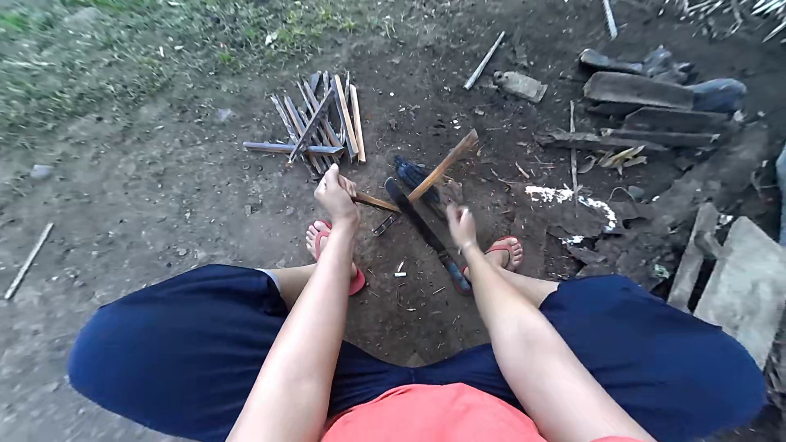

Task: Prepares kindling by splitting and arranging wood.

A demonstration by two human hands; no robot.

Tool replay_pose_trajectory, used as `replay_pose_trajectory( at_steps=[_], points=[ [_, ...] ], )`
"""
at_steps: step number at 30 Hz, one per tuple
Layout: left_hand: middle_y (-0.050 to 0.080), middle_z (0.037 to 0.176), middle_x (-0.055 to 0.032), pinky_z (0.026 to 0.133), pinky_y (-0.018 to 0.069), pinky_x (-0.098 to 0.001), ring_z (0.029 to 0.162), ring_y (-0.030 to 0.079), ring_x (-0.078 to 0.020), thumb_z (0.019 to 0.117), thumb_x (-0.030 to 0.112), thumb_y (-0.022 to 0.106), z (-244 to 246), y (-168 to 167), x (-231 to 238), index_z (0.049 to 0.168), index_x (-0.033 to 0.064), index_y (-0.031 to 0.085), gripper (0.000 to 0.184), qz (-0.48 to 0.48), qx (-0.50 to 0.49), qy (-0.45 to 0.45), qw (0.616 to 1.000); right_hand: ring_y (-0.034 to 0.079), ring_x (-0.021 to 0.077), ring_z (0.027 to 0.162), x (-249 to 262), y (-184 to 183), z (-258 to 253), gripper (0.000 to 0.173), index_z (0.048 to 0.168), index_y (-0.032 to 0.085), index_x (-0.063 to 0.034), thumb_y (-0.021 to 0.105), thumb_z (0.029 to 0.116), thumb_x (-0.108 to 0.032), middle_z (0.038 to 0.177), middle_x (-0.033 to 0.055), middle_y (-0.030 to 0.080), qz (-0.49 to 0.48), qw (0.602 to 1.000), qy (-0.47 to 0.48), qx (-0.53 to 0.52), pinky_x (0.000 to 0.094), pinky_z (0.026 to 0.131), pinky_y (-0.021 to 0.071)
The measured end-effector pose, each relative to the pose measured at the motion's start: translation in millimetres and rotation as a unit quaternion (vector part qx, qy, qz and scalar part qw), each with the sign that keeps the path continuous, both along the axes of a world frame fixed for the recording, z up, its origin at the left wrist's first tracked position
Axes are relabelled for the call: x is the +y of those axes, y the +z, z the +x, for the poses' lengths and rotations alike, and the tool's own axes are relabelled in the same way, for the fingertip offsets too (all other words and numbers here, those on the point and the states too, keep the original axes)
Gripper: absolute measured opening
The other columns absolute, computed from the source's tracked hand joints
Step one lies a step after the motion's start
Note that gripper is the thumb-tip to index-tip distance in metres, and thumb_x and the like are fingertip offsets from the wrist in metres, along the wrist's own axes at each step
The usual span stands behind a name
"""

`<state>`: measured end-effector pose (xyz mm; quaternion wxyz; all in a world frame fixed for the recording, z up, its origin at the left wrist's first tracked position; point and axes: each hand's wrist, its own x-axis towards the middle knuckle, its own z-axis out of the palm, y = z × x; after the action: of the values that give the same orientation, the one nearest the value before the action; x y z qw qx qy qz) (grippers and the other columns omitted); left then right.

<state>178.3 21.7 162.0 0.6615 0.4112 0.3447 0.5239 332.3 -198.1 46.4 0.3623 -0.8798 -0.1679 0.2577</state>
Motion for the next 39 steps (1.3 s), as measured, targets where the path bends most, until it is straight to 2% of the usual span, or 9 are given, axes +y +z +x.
replay_pose_trajectory(
  at_steps=[3,7,12,18,22,26,31,35,39],
  points=[
    [0.038,0.044,0.0066,0.047,0.0434,-0.0258,0.039,0.040,-0.0082,0.1074,0.014,0.038,-6,1,3,0.058,0.0204,0.036,0.050,-0.010,-0.008,0.007,1.000,0.045,0.0432,0.143,-50,-46,-34,0.084,0.150,0.048,-0.0013,0.059,0.0959,-0.065,0.151,0.0256,0.050,-0.224,0.958,0.177,0.028,0.0601,0.116,0.0383],
    [0.035,0.043,0.0068,0.045,0.0423,-0.0267,0.037,0.039,-0.0091,0.1077,0.018,0.035,-20,-4,24,0.057,0.0218,0.033,0.051,-0.038,-0.036,0.053,0.997,0.044,0.0388,0.145,-47,-42,-33,0.075,0.153,0.043,-0.0001,0.054,0.1036,-0.055,0.154,0.0230,0.049,-0.318,0.902,0.281,0.077,0.0592,0.118,0.0355],
    [0.035,0.041,0.0059,0.043,0.0399,-0.0270,0.036,0.038,-0.0099,0.1074,0.020,0.029,-31,-5,55,0.055,0.0221,0.031,0.052,-0.031,-0.077,0.083,0.993,0.056,0.0388,0.133,-22,-14,-35,0.064,0.144,0.049,0.0060,0.056,0.1052,-0.045,0.141,0.0282,0.057,-0.217,0.945,0.240,0.055,0.0529,0.113,0.0427],
    [0.034,0.041,0.0045,0.044,0.0409,-0.0276,0.036,0.038,-0.0111,0.1081,0.022,0.018,-41,12,92,0.057,0.0220,0.031,0.053,0.014,-0.166,0.076,0.983,0.068,0.0434,0.111,39,49,-44,0.053,0.139,0.053,0.0009,0.062,0.1036,-0.038,0.117,0.0264,0.070,-0.157,0.971,0.168,-0.063,0.0603,0.097,0.0526],
    [0.034,0.041,0.0036,0.046,0.0434,-0.0301,0.036,0.039,-0.0130,0.1088,0.025,0.016,-42,7,103,0.056,0.0214,0.032,0.055,0.006,-0.201,0.049,0.978,0.070,0.0445,0.109,57,56,-53,0.048,0.143,0.053,-0.0028,0.056,0.1070,-0.035,0.120,0.0256,0.070,-0.150,0.965,0.149,-0.153,0.0605,0.091,0.0553],
    [0.035,0.041,0.0057,0.047,0.0418,-0.0283,0.037,0.038,-0.0108,0.1095,0.025,0.016,-47,-21,99,0.057,0.0234,0.033,0.055,-0.012,-0.143,0.020,0.989,0.066,0.0408,0.120,51,36,-59,0.051,0.152,0.045,-0.0084,0.050,0.1080,-0.034,0.132,0.0230,0.065,-0.278,0.929,0.233,-0.068,0.0589,0.098,0.0528],
    [0.033,0.041,0.0064,0.045,0.0396,-0.0271,0.036,0.035,-0.0099,0.1101,0.027,0.018,-46,-26,104,0.058,0.0238,0.032,0.054,-0.058,-0.135,0.061,0.987,0.065,0.0360,0.125,53,23,-82,0.052,0.153,0.042,-0.0052,0.046,0.1088,-0.033,0.135,0.0209,0.065,-0.292,0.929,0.228,-0.019,0.0543,0.103,0.0511],
    [0.030,0.042,0.0064,0.045,0.0382,-0.0272,0.036,0.033,-0.0099,0.1098,0.026,0.021,-52,-23,126,0.060,0.0242,0.030,0.051,-0.066,-0.139,0.084,0.985,0.066,0.0369,0.120,69,47,-73,0.055,0.148,0.047,-0.0037,0.049,0.1088,-0.042,0.126,0.0229,0.068,-0.212,0.953,0.214,0.023,0.0532,0.104,0.0502],
    [0.030,0.041,0.0066,0.044,0.0380,-0.0265,0.036,0.033,-0.0098,0.1100,0.025,0.020,-59,-23,141,0.059,0.0240,0.030,0.052,-0.069,-0.146,0.118,0.980,0.071,0.0434,0.092,77,120,-61,0.051,0.136,0.056,0.0038,0.053,0.1082,-0.039,0.099,0.0281,0.071,-0.006,0.984,0.156,-0.088,0.0606,0.087,0.0554]
  ],
)
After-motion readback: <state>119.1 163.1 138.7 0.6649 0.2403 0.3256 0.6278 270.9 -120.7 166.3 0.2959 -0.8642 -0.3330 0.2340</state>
